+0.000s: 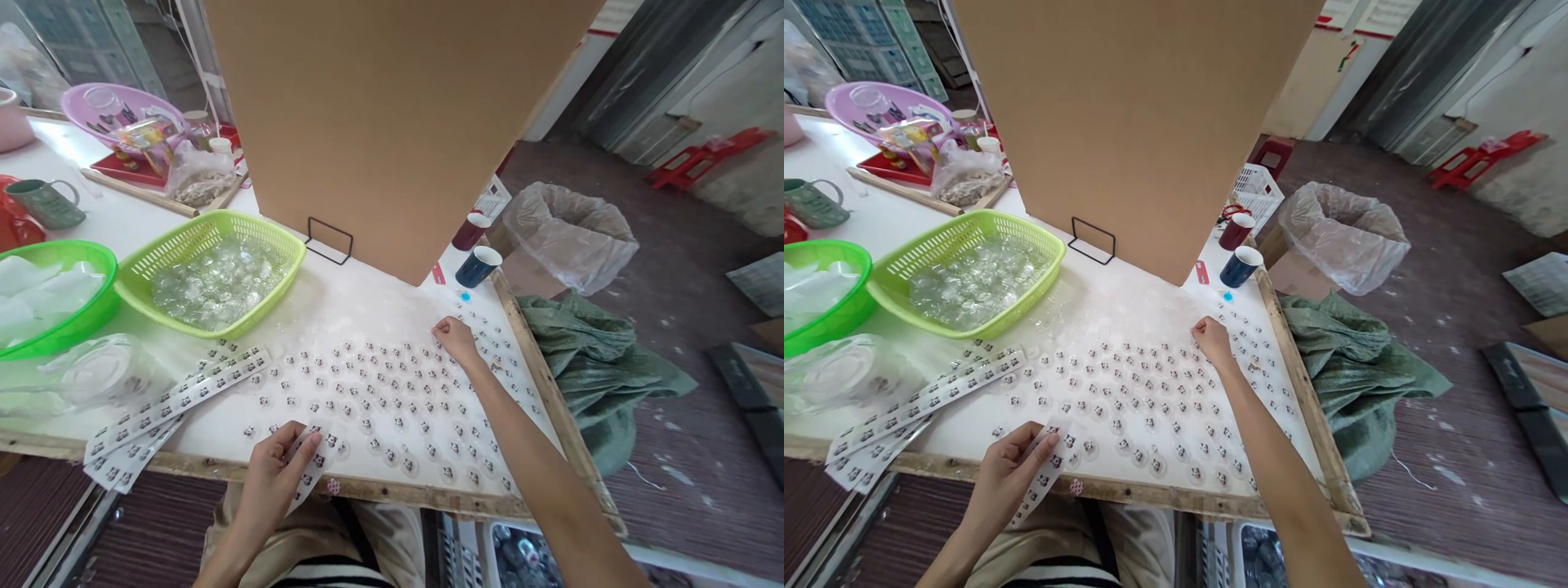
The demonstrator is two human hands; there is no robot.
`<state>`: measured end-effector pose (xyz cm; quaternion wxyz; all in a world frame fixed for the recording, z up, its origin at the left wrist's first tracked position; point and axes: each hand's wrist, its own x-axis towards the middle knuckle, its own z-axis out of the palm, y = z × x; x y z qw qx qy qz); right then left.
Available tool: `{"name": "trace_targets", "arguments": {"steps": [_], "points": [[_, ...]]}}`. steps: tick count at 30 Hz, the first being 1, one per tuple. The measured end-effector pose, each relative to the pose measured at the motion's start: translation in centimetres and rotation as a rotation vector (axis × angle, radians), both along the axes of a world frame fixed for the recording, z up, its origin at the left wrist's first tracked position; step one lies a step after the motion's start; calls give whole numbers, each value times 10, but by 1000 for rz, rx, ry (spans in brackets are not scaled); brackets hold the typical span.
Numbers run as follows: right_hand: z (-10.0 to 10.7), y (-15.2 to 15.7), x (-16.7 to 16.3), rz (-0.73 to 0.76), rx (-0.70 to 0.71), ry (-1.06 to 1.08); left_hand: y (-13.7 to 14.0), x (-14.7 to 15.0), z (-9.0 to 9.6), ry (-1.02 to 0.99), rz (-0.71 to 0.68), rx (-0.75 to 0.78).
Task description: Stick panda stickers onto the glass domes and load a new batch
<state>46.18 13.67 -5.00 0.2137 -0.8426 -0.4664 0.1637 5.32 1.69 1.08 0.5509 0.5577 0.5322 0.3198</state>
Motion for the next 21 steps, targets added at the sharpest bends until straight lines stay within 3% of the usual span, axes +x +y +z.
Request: {"name": "trace_targets", "arguments": {"steps": [7,9,12,16,18,21], "points": [[15,-7,-12,-19,19,-142,-1,-2,6,11,0,35],[25,-17,-32,-21,107,-109,-2,-2,6,-6,17,43],[45,-47,-91,112,287,214,-3,-1,4,-30,41,32],[70,-100,-182,556,134,695,-3,2,3,-46,59,-8],[74,-118,-210,621,90,768,-3,4,5,-60,72,-24],[72,-126,-225,589,96,776,-5,5,9,-77,96,-32]]}}
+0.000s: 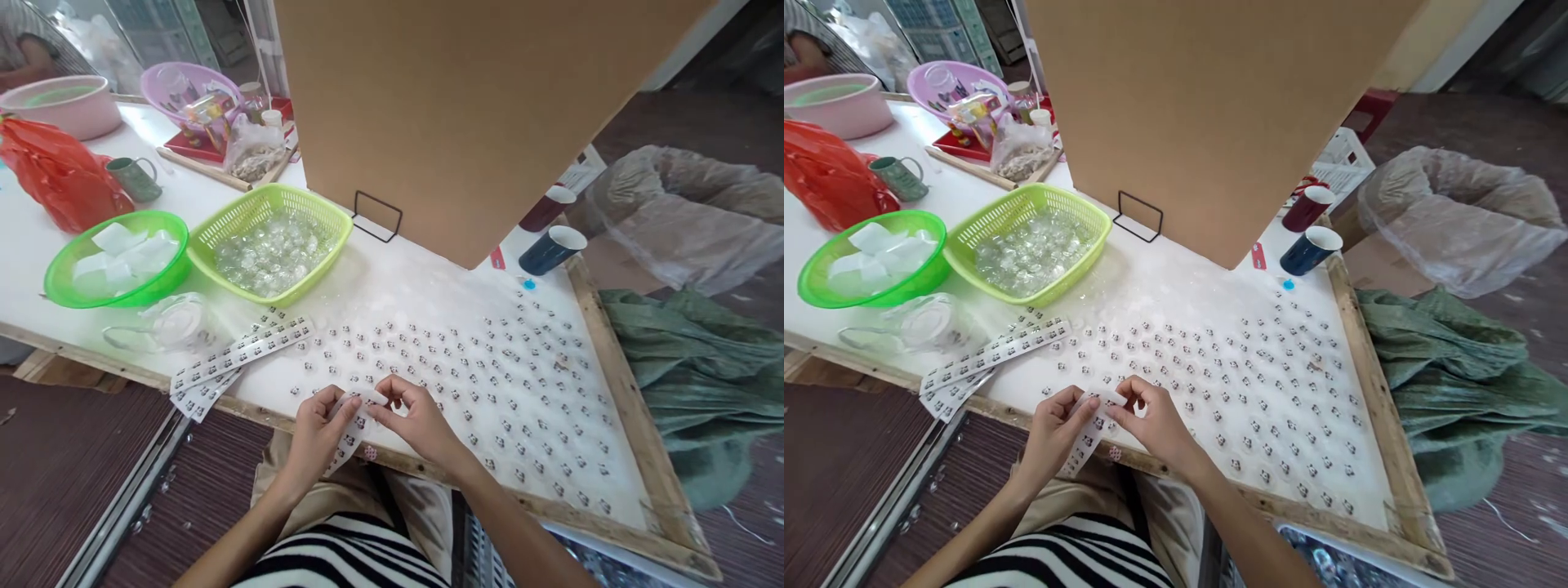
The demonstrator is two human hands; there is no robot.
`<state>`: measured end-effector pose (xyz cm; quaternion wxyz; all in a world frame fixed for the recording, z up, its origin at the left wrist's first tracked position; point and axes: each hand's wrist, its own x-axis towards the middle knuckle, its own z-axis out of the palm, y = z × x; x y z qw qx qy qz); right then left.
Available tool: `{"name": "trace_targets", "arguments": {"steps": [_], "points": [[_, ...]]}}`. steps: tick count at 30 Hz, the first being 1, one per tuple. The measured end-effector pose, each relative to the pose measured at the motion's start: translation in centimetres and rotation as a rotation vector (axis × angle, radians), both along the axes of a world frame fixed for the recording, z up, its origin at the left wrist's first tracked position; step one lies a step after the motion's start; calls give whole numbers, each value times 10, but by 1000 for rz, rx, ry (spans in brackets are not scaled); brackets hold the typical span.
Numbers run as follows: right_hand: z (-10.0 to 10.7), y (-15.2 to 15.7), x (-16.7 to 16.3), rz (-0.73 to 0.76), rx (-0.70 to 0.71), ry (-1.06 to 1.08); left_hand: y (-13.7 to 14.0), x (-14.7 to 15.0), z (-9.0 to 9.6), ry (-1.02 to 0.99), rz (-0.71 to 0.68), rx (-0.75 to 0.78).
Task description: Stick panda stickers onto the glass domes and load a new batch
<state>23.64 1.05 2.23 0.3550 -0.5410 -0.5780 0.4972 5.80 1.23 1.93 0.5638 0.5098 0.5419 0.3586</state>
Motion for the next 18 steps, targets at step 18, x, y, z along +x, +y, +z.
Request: {"name": "trace_targets", "arguments": {"steps": [18], "points": [[-5,-11,1,-35,125,-86,1,0,3,-11,-57,-13]]}}
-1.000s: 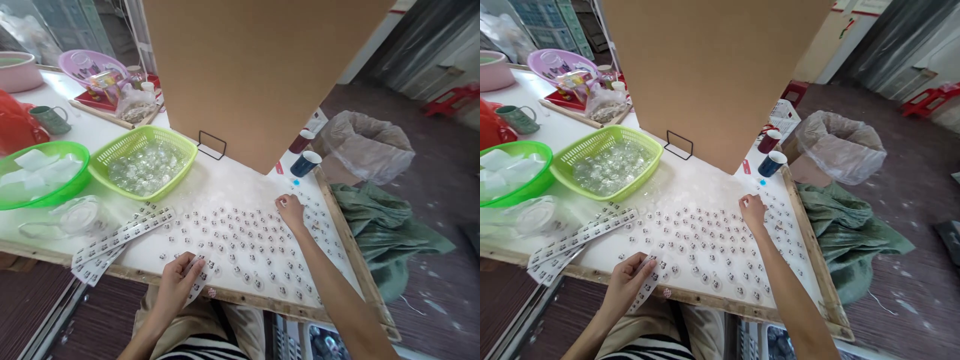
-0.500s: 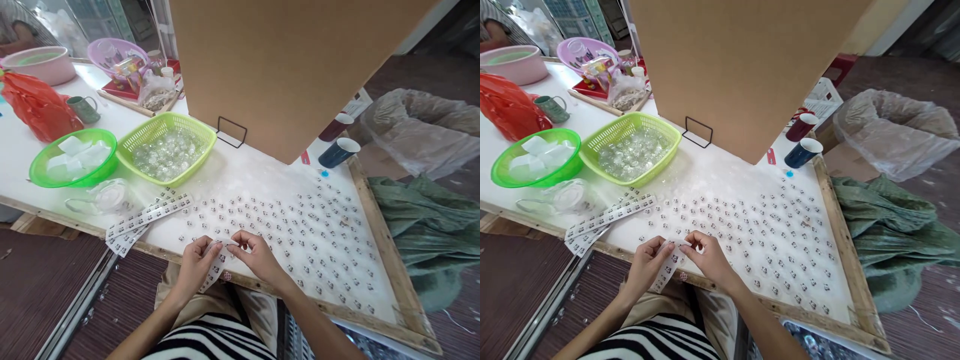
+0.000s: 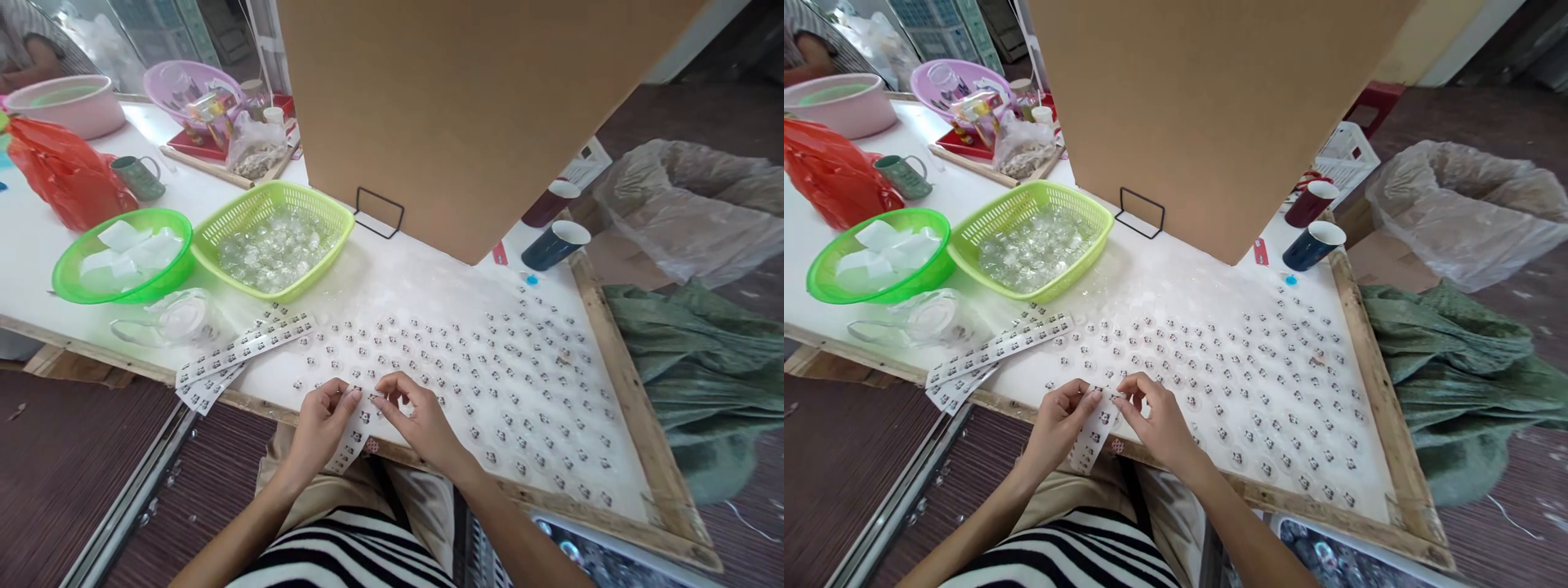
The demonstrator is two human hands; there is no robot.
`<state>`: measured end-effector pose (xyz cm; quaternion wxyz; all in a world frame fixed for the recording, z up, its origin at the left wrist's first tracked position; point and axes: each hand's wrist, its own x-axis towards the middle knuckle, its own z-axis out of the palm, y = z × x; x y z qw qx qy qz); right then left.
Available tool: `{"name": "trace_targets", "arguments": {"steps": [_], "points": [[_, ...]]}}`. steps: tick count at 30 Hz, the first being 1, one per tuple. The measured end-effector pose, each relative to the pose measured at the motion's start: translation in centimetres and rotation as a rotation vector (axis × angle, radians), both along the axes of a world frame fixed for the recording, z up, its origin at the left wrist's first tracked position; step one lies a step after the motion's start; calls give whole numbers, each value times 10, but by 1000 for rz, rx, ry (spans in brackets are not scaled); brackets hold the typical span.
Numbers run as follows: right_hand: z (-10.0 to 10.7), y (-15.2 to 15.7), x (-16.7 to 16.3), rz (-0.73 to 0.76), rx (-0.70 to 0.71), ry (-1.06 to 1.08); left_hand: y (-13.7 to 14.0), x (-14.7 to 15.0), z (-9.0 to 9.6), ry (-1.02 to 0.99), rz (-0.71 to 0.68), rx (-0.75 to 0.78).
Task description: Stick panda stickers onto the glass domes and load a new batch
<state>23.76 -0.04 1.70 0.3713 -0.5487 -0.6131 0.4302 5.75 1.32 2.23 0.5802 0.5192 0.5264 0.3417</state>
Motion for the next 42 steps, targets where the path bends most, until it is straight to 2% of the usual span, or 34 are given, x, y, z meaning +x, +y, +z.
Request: {"name": "trace_targets", "arguments": {"steps": [5,7,13,18,23,26,30,34,38,42], "points": [[1,-2,2,-34,170,-44,0,2,-2,5,11,-6],[2,-2,3,-34,190,-7,0,3,-2,1,13,-15],[1,6,1,-197,129,157,-1,6,1,25,10,-5],[-1,10,-14,-122,86,253,-3,9,3,48,-35,-10],[8,10,-16,-140,84,353,-2,7,-1,78,-66,21],[13,23,11,-240,149,398,-2,4,-4,143,-81,48],[-4,64,89,-538,296,359,-3,0,-8,170,-86,53],[-41,104,160,-656,156,177,-5,1,-8,133,-88,23],[-68,120,181,-646,48,48,-5,2,-7,127,-81,29],[-74,126,179,-639,14,-29,-3,0,-10,153,-90,45]]}}
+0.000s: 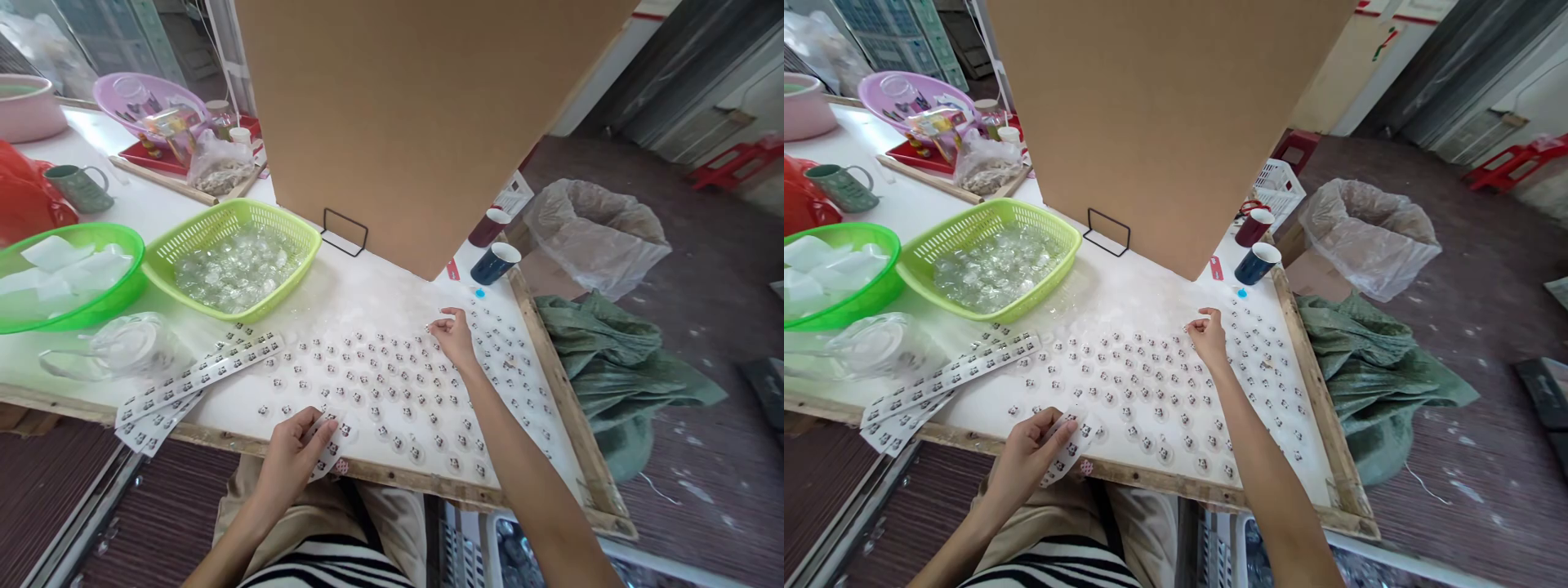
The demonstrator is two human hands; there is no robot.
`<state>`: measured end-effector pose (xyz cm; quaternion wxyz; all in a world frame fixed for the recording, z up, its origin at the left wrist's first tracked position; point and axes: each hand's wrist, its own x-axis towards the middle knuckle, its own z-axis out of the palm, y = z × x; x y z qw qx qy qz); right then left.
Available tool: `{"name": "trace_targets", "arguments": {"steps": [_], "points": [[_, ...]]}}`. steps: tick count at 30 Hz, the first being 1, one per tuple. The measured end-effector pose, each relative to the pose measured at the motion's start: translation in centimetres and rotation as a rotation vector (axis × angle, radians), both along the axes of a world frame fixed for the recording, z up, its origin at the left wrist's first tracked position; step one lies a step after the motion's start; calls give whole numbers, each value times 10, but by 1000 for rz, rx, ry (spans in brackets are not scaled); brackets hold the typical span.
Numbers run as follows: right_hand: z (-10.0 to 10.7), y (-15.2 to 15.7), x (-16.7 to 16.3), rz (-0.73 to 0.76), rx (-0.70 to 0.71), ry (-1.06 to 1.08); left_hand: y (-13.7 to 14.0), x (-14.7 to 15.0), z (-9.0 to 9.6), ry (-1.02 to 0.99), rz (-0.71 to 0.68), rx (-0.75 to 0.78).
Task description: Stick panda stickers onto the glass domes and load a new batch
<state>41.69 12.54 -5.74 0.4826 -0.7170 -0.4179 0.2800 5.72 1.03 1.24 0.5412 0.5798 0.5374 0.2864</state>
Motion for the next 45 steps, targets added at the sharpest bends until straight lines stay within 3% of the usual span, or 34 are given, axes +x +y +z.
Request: {"name": "trace_targets", "arguments": {"steps": [11,16,24,32,45], "points": [[-2,5,-11,115,-79,-404,1,2,-7,-67,15,-65],[-3,4,-14,47,-74,-531,2,1,-3,-85,24,-82],[7,-5,14,-118,133,-470,2,-3,-4,-30,1,-27],[-4,-5,31,-61,-32,-292,2,-1,-3,-16,-17,-28],[0,-3,19,25,-183,-497,2,3,2,-47,12,-66]]}}
